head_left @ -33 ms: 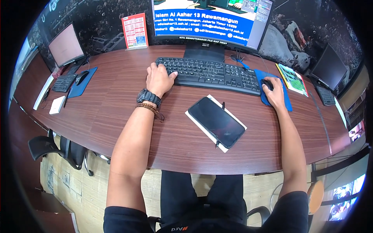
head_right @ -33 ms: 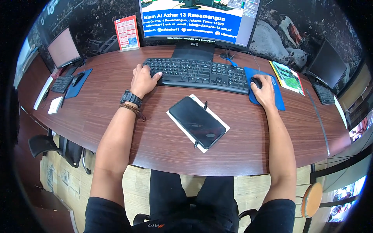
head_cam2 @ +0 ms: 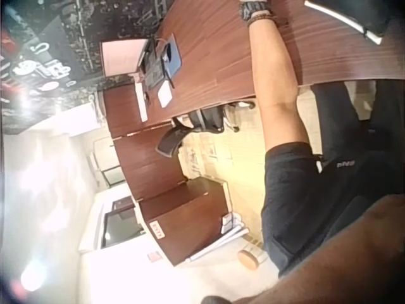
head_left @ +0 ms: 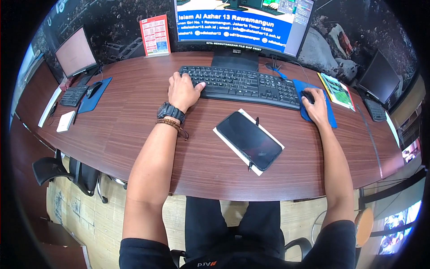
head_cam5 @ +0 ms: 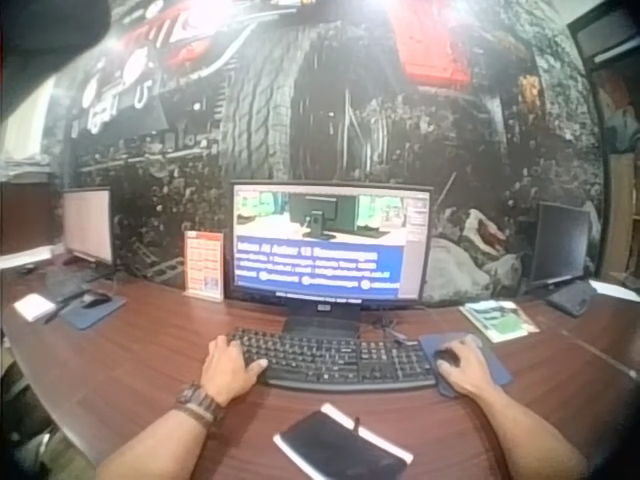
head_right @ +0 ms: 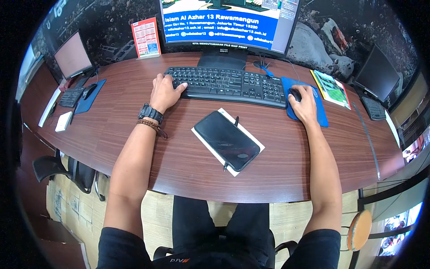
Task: The recorder is using a computer to design a poster for a school.
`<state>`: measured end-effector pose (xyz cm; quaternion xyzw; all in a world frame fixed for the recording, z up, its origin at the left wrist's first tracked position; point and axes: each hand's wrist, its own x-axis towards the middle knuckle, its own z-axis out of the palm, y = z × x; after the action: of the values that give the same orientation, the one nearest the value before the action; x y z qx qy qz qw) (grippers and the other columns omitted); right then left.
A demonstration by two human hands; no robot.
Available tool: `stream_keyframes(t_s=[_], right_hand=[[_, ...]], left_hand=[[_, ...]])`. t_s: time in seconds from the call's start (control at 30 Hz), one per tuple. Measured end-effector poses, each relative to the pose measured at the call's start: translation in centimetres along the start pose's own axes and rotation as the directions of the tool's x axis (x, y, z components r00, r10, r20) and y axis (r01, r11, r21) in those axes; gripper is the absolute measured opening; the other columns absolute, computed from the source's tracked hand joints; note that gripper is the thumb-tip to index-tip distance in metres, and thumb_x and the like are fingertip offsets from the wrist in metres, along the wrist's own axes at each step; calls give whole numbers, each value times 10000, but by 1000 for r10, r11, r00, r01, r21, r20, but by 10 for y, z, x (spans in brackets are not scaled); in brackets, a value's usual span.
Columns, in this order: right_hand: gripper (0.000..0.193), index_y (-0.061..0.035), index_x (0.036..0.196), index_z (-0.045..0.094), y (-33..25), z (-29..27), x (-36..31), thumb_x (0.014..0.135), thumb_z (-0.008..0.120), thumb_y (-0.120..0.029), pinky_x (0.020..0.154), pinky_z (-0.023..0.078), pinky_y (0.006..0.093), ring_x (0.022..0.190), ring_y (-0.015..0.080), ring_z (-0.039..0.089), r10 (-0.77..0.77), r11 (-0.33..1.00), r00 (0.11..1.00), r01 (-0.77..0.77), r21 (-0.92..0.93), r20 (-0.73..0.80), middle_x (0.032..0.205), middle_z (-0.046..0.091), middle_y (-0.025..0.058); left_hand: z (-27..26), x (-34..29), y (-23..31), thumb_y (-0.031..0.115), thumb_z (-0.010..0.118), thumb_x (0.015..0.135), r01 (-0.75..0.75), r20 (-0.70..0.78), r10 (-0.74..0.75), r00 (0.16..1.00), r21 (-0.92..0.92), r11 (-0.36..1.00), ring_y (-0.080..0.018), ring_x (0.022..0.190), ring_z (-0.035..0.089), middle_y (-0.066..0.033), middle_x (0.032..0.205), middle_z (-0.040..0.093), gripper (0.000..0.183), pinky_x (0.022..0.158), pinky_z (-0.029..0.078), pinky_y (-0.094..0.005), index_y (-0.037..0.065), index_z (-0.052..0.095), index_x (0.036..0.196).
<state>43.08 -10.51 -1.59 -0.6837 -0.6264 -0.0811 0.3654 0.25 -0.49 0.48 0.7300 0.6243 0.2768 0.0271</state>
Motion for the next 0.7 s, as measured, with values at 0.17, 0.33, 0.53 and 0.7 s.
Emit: stream_keyframes(t_s=[0.17, 0.33, 0.53, 0.7], right_hand=[[329, -106, 1174, 663, -54, 6, -2, 860, 636, -202, 1073, 383, 461, 1257, 383, 463, -260, 964, 965, 262, -46, 39, 1285, 534, 178], [304, -158, 1214, 675, -104, 19, -14, 936, 608, -259, 1174, 218, 537, 1425, 411, 256, -423, 905, 875, 422, 56, 235, 1423, 447, 179], [298, -169, 1209, 685, -103, 18, -17, 945, 593, -270, 1178, 212, 528, 1427, 406, 255, -438, 888, 854, 459, -11, 281, 1433, 444, 174], [264, -104, 1136, 700, -73, 13, -4, 894, 623, -178, 1093, 356, 477, 1293, 389, 433, -370, 929, 929, 371, -14, 31, 1268, 558, 177]], left_hand=[[3, -5, -3, 632, 737, 775, -27, 3, 27, 1000, 88, 996, -443, 1298, 400, -303, 1335, 472, 900, 1045, 342, -591, -85, 530, 1278], [6, -5, -4, 633, 745, 765, -22, 11, 21, 1000, 87, 996, -444, 1307, 397, -306, 1335, 470, 914, 1058, 331, -601, -82, 523, 1289], [5, -7, -2, 635, 741, 766, -20, 27, 18, 999, 83, 996, -435, 1320, 389, -302, 1349, 467, 940, 1065, 316, -617, -78, 498, 1328], [2, -8, -2, 586, 719, 813, -41, -8, 42, 999, 150, 988, -446, 1277, 449, -304, 1342, 489, 840, 1058, 377, -539, -75, 556, 1305]])
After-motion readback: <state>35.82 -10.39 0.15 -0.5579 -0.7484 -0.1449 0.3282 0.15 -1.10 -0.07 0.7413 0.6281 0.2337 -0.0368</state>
